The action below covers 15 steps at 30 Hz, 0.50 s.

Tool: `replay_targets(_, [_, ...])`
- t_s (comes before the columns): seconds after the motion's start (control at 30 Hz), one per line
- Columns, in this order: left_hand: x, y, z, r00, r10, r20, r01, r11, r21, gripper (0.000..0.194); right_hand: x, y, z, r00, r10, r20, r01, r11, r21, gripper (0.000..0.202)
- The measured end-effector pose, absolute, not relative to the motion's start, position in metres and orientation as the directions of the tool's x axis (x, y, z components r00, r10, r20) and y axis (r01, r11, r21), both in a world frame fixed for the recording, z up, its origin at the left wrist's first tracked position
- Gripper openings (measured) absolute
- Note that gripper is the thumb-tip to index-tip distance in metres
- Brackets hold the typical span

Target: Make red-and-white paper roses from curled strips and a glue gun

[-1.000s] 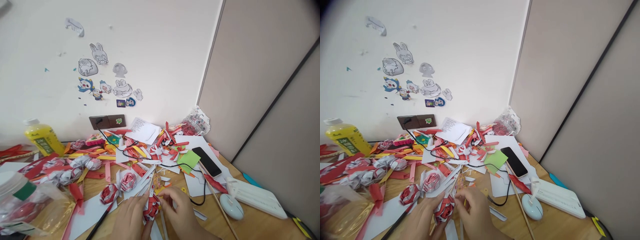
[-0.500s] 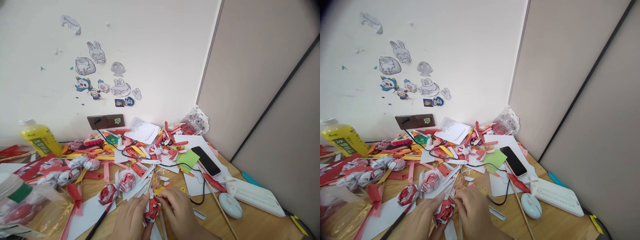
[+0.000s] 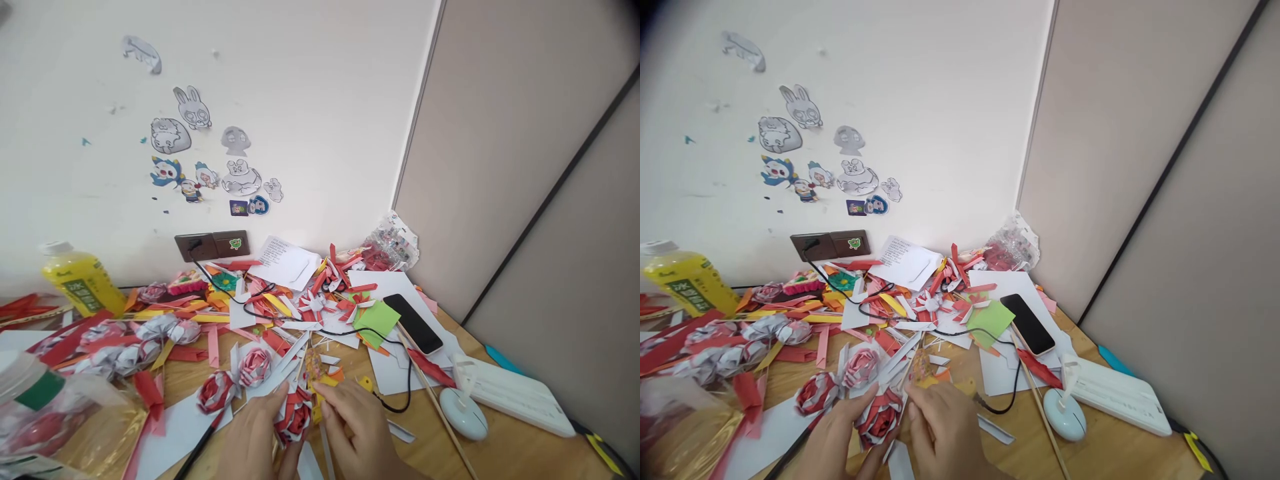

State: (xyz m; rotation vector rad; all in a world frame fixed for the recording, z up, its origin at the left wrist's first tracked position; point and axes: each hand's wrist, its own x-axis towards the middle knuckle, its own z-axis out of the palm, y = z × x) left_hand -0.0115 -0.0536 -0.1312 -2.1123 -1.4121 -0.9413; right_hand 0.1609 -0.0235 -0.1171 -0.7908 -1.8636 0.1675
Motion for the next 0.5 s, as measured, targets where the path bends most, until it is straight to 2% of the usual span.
replay_targets(0.3, [-0.0109, -0.0539, -0.1340, 0.219, 0.638, 0.738, 0.917, -0.394, 0.068, 0.036, 0.1568, -0.0249, -0.1221, -0.251, 0.616, 0.746, 0.295, 0.783, -0.548, 0.031])
replay_targets(0.4, [-0.0091, -0.0537, -0.1325, 0.226, 0.642, 0.733, 0.907, -0.412, 0.081, 0.037, 0.1590, -0.0230, -0.1212, -0.183, 0.662, 0.727, 0.319, 0.740, -0.593, 0.027])
replay_targets(0.5, [-0.0077, -0.0532, -0.1320, 0.277, 0.618, 0.736, 0.897, -0.441, 0.032, 0.036, 0.1610, -0.0209, -0.1184, -0.149, 0.680, 0.718, 0.379, 0.710, -0.593, 0.031])
